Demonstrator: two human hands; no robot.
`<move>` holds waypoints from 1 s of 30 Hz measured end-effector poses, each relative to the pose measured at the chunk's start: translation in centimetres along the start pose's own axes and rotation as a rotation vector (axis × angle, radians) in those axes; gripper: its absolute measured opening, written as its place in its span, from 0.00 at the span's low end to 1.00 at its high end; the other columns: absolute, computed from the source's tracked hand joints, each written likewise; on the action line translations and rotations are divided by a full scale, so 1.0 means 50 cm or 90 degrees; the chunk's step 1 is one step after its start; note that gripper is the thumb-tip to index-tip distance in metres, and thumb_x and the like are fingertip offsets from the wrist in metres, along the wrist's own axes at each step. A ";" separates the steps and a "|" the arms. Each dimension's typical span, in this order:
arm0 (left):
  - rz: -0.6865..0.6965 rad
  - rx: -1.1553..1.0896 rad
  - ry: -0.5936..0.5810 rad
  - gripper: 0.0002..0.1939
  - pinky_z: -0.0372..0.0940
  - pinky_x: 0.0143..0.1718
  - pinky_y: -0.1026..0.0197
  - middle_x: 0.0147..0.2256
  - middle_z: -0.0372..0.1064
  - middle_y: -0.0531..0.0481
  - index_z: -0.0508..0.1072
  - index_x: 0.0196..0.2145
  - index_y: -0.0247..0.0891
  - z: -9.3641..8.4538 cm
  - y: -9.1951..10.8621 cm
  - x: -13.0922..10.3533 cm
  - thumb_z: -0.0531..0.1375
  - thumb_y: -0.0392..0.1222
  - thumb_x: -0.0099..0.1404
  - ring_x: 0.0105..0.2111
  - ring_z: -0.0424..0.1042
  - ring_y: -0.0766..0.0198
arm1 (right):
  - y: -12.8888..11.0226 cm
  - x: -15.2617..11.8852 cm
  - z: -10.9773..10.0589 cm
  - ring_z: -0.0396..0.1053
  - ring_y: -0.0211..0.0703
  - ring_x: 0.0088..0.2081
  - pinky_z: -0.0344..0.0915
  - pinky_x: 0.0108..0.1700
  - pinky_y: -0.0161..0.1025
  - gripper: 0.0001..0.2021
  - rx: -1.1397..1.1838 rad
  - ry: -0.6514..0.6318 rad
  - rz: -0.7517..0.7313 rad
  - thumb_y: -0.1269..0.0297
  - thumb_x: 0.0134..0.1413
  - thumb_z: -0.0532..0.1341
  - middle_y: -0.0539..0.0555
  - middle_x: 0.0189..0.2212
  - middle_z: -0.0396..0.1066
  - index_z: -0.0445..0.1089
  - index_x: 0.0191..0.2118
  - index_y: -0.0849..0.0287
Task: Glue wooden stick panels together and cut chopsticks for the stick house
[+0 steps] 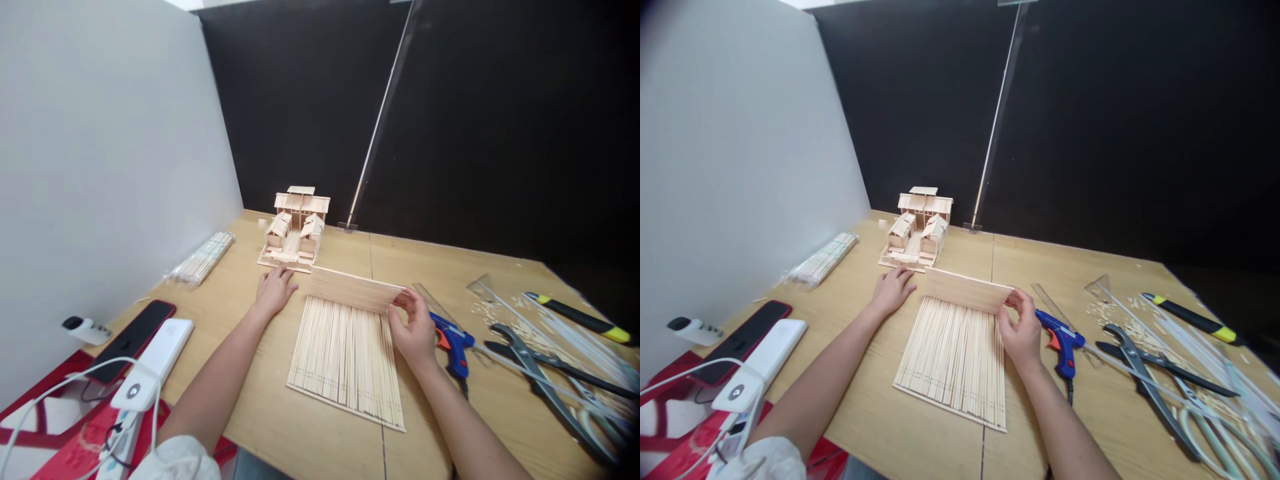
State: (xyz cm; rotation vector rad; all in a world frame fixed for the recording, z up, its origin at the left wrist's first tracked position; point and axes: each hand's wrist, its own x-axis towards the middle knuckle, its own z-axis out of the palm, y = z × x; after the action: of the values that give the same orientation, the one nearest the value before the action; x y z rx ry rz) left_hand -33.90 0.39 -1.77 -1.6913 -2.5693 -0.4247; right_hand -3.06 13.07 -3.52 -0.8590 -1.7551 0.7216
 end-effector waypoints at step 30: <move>0.011 0.015 0.028 0.20 0.56 0.59 0.54 0.58 0.65 0.43 0.69 0.56 0.43 0.009 -0.002 -0.006 0.54 0.48 0.69 0.59 0.63 0.56 | -0.011 0.004 0.000 0.73 0.52 0.47 0.68 0.52 0.53 0.22 0.006 -0.017 -0.005 0.64 0.55 0.60 0.61 0.46 0.73 0.61 0.56 0.58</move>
State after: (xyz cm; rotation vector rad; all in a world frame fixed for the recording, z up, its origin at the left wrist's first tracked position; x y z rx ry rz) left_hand -33.85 0.19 -2.27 -1.6762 -2.5170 -0.4243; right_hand -3.20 12.92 -2.99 -0.8383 -1.7764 0.7392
